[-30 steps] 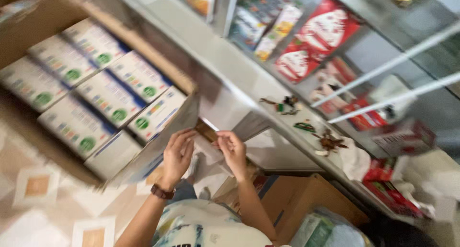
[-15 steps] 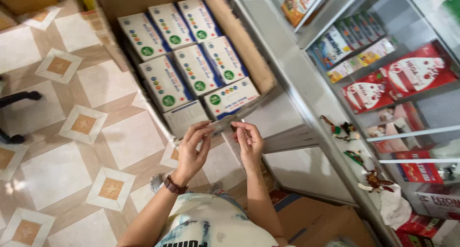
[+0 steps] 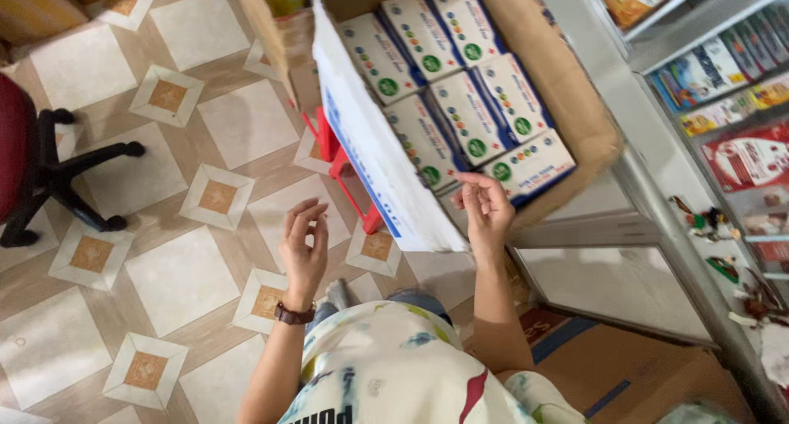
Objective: The person organizes medical face masks by transferring them from a large cardboard box into a smaller cardboard box. They handle multiple types of masks, including white boxes labeled 'Medical Face Mask' and yellow packages labeled 'Duy Ngoc', arranging them neatly in rows within the smaller container.
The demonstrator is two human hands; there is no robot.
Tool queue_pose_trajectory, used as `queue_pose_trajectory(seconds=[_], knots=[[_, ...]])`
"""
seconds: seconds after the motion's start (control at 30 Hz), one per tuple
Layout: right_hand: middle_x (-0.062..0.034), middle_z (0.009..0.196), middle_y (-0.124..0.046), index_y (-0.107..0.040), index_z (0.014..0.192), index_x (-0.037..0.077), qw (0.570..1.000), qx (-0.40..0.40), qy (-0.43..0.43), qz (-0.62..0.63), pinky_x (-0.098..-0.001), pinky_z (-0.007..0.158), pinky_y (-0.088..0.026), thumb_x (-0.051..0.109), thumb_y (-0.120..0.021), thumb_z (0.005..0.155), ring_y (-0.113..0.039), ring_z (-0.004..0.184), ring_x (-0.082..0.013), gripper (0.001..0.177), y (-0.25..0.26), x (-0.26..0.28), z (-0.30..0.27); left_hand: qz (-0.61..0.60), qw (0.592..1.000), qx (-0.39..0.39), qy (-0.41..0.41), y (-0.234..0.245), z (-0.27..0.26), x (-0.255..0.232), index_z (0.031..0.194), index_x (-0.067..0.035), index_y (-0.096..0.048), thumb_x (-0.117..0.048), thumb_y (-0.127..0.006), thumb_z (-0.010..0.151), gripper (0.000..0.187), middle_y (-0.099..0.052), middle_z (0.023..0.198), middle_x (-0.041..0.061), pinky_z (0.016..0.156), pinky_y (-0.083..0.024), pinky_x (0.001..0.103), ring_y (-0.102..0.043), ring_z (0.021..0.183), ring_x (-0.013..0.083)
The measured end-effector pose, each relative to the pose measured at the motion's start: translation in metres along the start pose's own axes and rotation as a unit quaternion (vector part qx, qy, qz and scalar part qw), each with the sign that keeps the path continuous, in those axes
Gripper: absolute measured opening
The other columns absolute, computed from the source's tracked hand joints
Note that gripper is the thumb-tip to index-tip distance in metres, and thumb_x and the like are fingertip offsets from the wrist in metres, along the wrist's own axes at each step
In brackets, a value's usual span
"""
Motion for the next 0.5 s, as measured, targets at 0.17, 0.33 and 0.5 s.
queue_pose_trajectory(seconds=[0.17,0.33,0.5], knots=[[-0.0088,0.114,-0.073,-0.064,0.119,-0.001,0.998,0.006,-0.052,-0.025,-0.0259,0.076,-0.054,0.009,-0.061,0.106,-0.067,0.085,-0.0106,0.016,-0.092,-0.015,0.013,0.017,0.998,0.016,0.05,0.042,0.032,0.036,0.115,-0.006,-0.072,-0.002,-0.061,0.099,0.019,-0.068,0.127,0.012,0.069,-0.057,0.028,-0.071,0.094,0.0176],[-0.011,0.122,-0.07,-0.064,0.121,0.0,0.996,0.033,-0.075,0.028,-0.0304,0.09,-0.057,0.006,-0.063,0.104,-0.069,0.097,-0.0138,0.017,-0.167,-0.045,0.052,0.029,0.992,0.046,0.112,0.044,0.068,0.075,0.112,-0.009,-0.073,-0.005,-0.064,0.097,0.018,-0.071,0.124,0.008,0.062,-0.056,0.028,-0.071,0.079,0.0171],[-0.0136,0.141,-0.06,-0.064,0.123,0.0,0.998,0.016,-0.043,0.034,-0.0328,0.106,-0.048,0.002,-0.064,0.102,-0.059,0.127,-0.0178,0.021,-0.222,-0.083,0.121,0.034,0.997,0.064,0.015,0.039,0.128,0.083,0.114,-0.008,-0.072,-0.004,-0.065,0.097,0.019,-0.069,0.124,0.01,0.068,-0.059,0.028,-0.073,0.089,0.0179]])
Point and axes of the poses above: each hand's wrist, its own z-axis towards the middle knuckle, its own y-axis out of the back of the hand, x = y × z, the point moved 9 cm from there along z, towards the middle knuckle
